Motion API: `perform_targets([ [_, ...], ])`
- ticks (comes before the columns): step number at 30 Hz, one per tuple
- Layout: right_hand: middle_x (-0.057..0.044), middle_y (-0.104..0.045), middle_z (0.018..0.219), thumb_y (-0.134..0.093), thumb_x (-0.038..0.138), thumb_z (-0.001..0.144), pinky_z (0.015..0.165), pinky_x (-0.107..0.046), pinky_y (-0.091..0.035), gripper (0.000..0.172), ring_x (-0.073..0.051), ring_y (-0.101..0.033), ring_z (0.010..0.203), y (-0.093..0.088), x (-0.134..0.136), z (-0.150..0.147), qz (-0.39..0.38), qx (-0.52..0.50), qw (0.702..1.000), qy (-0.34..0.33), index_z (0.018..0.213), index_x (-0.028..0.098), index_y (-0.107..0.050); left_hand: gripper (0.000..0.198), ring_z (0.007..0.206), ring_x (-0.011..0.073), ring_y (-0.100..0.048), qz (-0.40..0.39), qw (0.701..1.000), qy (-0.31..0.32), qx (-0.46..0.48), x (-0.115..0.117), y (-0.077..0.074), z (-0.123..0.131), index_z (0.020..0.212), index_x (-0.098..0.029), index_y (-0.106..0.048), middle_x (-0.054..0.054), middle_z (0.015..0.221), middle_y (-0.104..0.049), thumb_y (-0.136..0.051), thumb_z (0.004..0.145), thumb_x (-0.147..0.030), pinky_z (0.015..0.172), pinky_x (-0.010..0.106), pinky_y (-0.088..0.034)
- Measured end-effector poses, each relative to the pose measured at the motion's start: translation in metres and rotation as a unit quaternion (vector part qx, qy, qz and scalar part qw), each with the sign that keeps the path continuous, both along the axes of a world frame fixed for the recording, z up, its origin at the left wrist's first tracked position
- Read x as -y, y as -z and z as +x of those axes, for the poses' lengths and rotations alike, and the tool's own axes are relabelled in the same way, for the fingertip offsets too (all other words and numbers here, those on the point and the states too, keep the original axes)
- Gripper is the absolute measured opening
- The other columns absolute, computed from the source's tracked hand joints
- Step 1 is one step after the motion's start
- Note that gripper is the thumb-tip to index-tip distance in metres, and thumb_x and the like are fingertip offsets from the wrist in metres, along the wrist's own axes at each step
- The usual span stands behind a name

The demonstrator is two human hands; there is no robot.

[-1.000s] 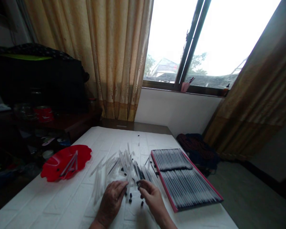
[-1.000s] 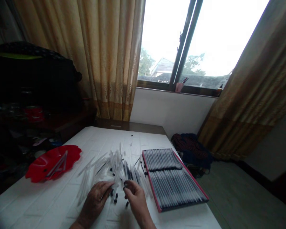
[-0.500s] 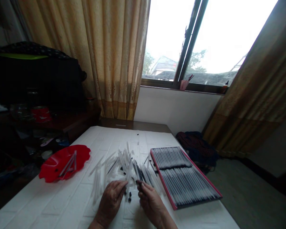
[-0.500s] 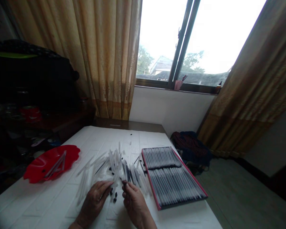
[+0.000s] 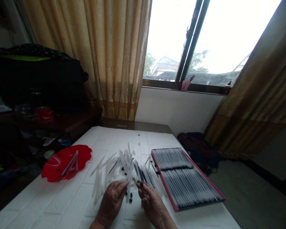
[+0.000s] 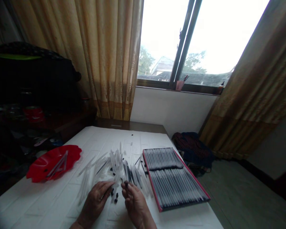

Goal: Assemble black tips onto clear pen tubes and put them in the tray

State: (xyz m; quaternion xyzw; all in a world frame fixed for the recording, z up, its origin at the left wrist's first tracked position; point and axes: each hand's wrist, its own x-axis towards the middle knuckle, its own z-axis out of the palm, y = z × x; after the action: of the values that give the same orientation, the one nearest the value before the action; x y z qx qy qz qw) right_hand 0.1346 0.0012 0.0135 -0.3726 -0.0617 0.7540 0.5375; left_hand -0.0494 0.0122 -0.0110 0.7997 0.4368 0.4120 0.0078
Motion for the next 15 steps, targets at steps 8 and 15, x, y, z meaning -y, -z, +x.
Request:
perform_targets([
  [8,0.001,-0.061,0.06,-0.072,0.03,0.06,0.036,-0.014,-0.027,0.033,-0.005,-0.045,0.044,0.004,-0.002,-0.004,0.125,0.283,0.951,-0.012,0.088,0.013,-0.069,0.024,0.086,0.0181,-0.064,-0.001,1.0,0.002,0.004,0.002,-0.002,0.001,0.108,-0.024,-0.058,0.006,0.092,-0.068,-0.046,0.088,-0.022,0.076,0.032,-0.054],
  [15,0.002,-0.059,0.061,-0.075,0.031,0.057,0.046,-0.02,-0.038,0.024,-0.01,-0.05,0.052,0.01,-0.005,-0.013,0.237,0.343,0.909,0.003,0.073,0.017,-0.065,0.025,0.086,0.0177,-0.064,-0.003,1.0,0.007,-0.005,0.002,-0.002,0.0,0.11,-0.025,-0.058,0.005,0.092,-0.068,-0.046,0.088,-0.022,0.076,0.031,-0.053],
])
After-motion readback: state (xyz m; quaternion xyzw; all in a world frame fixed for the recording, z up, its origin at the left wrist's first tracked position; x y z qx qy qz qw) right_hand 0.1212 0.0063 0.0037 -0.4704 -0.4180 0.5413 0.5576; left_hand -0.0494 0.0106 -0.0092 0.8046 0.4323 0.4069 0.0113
